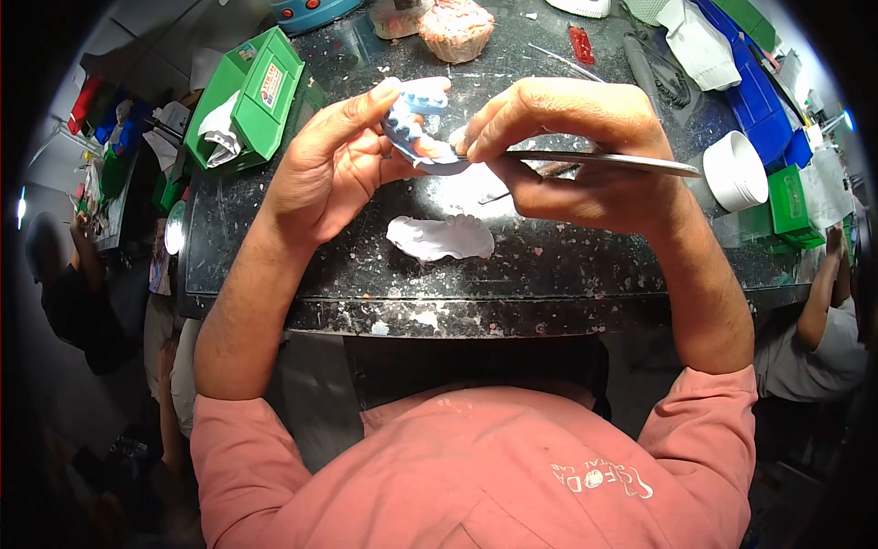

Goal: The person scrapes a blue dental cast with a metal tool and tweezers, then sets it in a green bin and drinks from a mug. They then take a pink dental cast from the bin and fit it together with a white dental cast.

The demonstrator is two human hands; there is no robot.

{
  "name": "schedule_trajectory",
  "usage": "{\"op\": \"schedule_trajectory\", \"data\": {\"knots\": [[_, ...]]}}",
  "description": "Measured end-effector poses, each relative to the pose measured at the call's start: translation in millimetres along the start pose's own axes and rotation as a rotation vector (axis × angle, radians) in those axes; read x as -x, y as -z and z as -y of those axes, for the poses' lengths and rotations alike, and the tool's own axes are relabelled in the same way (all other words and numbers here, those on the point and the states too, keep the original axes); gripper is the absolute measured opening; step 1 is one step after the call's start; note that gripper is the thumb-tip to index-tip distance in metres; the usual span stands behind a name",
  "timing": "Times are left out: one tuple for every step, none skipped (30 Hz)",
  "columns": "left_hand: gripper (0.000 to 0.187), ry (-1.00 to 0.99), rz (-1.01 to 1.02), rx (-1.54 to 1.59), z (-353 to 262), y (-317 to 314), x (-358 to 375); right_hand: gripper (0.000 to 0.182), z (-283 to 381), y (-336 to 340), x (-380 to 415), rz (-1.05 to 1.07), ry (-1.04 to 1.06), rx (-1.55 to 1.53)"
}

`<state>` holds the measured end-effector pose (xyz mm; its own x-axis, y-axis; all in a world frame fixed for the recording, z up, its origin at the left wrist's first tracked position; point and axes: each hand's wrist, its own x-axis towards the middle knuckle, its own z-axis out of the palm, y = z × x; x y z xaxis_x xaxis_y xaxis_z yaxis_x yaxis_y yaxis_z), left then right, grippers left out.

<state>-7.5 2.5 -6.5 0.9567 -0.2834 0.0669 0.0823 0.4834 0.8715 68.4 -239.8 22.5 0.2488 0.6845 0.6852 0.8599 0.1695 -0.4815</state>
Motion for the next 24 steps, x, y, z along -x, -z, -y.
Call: {"op": "schedule_trajectory", "data": {"knots": [[0.043,-0.001,-0.009,-0.003,0.3,-0.3,0.0,0.016,0.0,-0.1,0.0,-0.002,0.003,-0.014],[0.043,-0.003,-0.019,-0.006,0.2,-0.4,0.0,0.016,0.3,0.4,-0.1,-0.002,0.003,-0.014],[0.043,-0.003,-0.019,-0.006,0.0,-0.2,0.1,0.016,0.9,1.6,-0.3,0.014,-0.001,-0.016],[0.042,0.005,-0.023,-0.007,-0.4,0.2,0.3,0.017,1.5,2.3,-0.3,0.029,-0.005,-0.019],[0.042,0.012,-0.026,-0.009,-0.8,0.7,0.2,0.017,1.6,2.5,-0.4,0.029,-0.004,-0.019],[0.042,0.012,-0.026,-0.008,-1.2,1.5,-0.2,0.017,1.7,2.7,-0.6,0.034,0.000,-0.016],[0.042,0.013,-0.001,-0.009,-1.4,2.5,-0.5,0.018,1.7,2.9,-0.6,0.040,0.003,-0.014],[0.041,0.015,0.023,-0.010,-1.3,2.9,-0.5,0.018,1.7,3.1,-0.4,0.040,0.003,-0.014],[0.041,0.015,0.022,-0.010,-1.6,2.0,-0.3,0.019,1.5,3.4,-0.2,0.049,0.004,-0.018],[0.041,0.023,0.015,0.006,-2.5,0.4,-0.6,0.020,1.3,3.5,-0.1,0.058,0.004,-0.021],[0.041,0.030,0.008,0.022,-2.8,-0.6,-0.7,0.020,1.0,3.3,0.2,0.059,0.003,-0.022],[0.041,0.031,0.008,0.023,-2.4,-0.4,-0.5,0.021,0.7,3.1,0.4,0.060,0.006,-0.034],[0.041,0.025,0.006,0.016,-2.0,-0.1,-0.3,0.022,0.6,2.9,0.5,0.061,0.010,-0.047],[0.041,0.020,0.004,0.009,-1.7,0.5,-0.2,0.022,0.6,2.6,0.5,0.061,0.010,-0.048],[0.041,0.020,0.003,0.009,-1.6,2.2,-0.3,0.022,0.6,2.3,0.6,0.062,0.007,-0.048],[0.041,0.022,0.031,0.015,-1.4,4.7,-0.5,0.022,0.7,2.1,0.8,0.062,0.004,-0.049],[0.041,0.024,0.060,0.021,-1.1,5.9,-0.5,0.022,0.8,2.4,1.1,0.062,0.003,-0.050],[0.041,0.025,0.059,0.022,-1.3,3.6,-0.3,0.022,1.0,2.9,1.3,0.070,0.005,-0.044],[0.041,0.024,0.037,0.005,-2.2,-0.9,-0.3,0.022,1.1,3.2,1.4,0.078,0.006,-0.038],[0.042,0.025,0.014,-0.013,-2.5,-3.4,0.0,0.022,1.1,2.8,1.6,0.079,0.004,-0.039],[0.042,0.027,0.013,-0.011,-2.5,-2.7,0.0,0.022,1.2,2.2,1.9,0.078,-0.004,-0.054],[0.041,0.033,0.038,0.012,-2.6,-1.1,-0.4,0.021,1.4,1.5,2.4,0.078,-0.013,-0.069],[0.041,0.038,0.063,0.034,-2.5,-0.3,-0.5,0.021,2.4,1.4,2.5,0.078,-0.016,-0.071],[0.041,0.040,0.062,0.035,-2.0,-0.9,-0.1,0.019,3.9,2.0,2.1,0.089,-0.014,-0.056]]}}
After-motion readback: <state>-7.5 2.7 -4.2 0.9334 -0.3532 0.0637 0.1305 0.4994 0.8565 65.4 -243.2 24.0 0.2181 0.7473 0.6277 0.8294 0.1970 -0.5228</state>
